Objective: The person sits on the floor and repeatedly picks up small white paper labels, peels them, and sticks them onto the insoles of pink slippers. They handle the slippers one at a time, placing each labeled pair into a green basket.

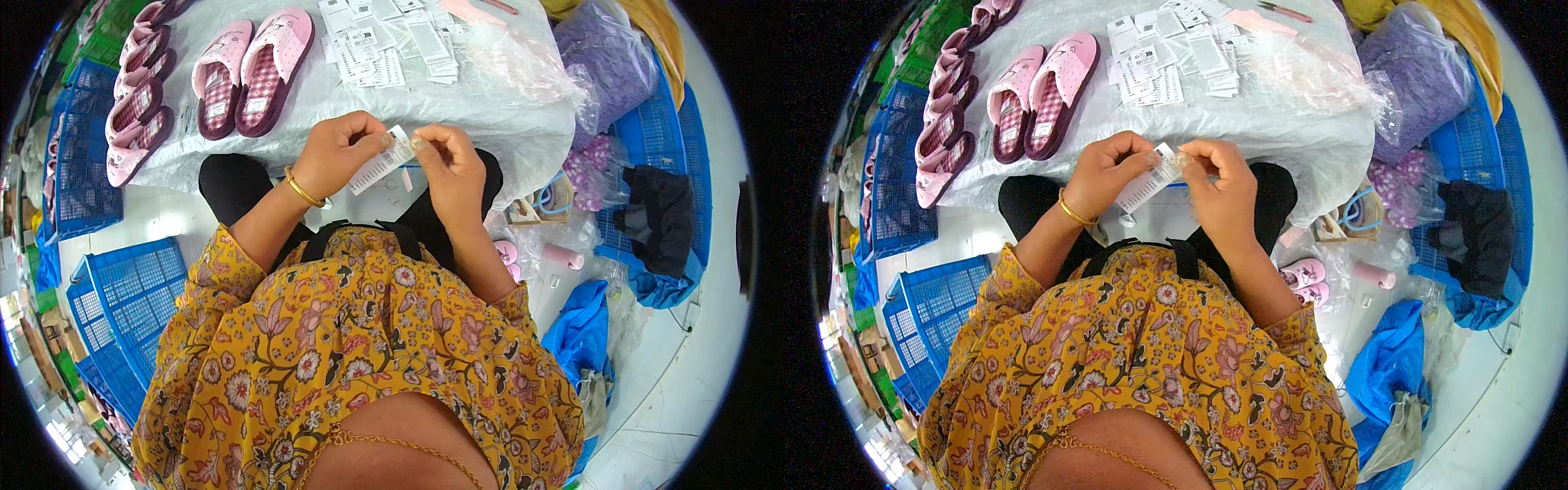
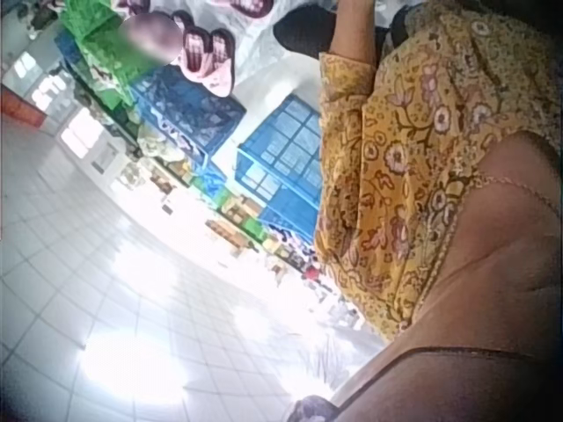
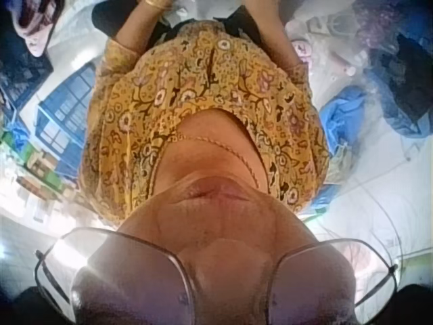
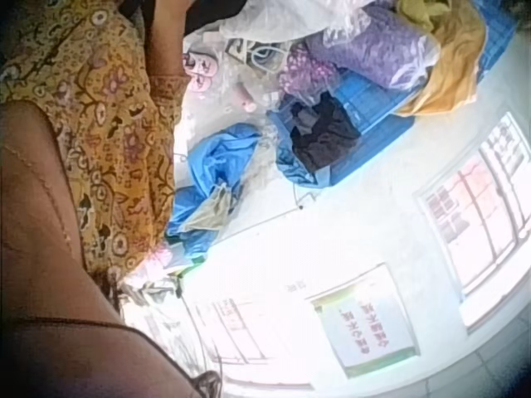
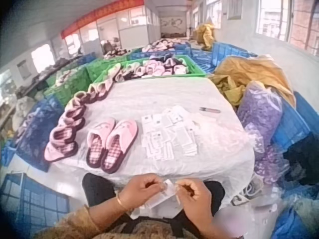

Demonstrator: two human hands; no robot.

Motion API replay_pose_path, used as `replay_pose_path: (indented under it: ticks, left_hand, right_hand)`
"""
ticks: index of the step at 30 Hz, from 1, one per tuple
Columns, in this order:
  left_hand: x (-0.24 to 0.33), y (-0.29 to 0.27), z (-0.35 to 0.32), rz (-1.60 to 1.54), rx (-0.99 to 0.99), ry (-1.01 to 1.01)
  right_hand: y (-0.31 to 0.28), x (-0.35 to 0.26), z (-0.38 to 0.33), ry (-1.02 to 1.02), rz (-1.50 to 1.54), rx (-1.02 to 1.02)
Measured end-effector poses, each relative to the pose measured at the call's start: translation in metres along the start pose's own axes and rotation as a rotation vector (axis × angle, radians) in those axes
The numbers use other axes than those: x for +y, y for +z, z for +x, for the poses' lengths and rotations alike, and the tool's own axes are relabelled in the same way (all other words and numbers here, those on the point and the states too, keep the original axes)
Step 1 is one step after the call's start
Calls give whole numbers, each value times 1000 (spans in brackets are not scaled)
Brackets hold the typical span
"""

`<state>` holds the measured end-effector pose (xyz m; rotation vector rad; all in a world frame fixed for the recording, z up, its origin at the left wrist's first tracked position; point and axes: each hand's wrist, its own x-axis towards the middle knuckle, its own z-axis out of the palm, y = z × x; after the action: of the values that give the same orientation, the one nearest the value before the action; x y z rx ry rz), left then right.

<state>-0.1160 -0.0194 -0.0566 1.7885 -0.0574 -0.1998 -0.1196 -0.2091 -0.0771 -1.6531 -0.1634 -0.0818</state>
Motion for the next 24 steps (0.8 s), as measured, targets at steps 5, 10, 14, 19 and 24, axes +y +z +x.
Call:
replay_pose_path:
  ticks: [5, 10, 14, 19, 24]
  left_hand:
    - [-5, 2, -4, 171, 115, 161]
    - [0, 7, -6, 194, 169, 231]
    - [5, 6, -9, 296, 161, 344]
    - [7, 2, -7, 678, 107, 758]
    - [-2, 0, -10, 98, -43, 143]
  right_hand:
    - [-4, -8, -2, 211, 174, -84]
    - [-1, -9, -2, 280, 186, -140]
    - [-1, -5, -2, 293, 143, -145]
    - [-1, -1, 0, 312, 178, -121]
    - [-9, 1, -5, 309, 120, -238]
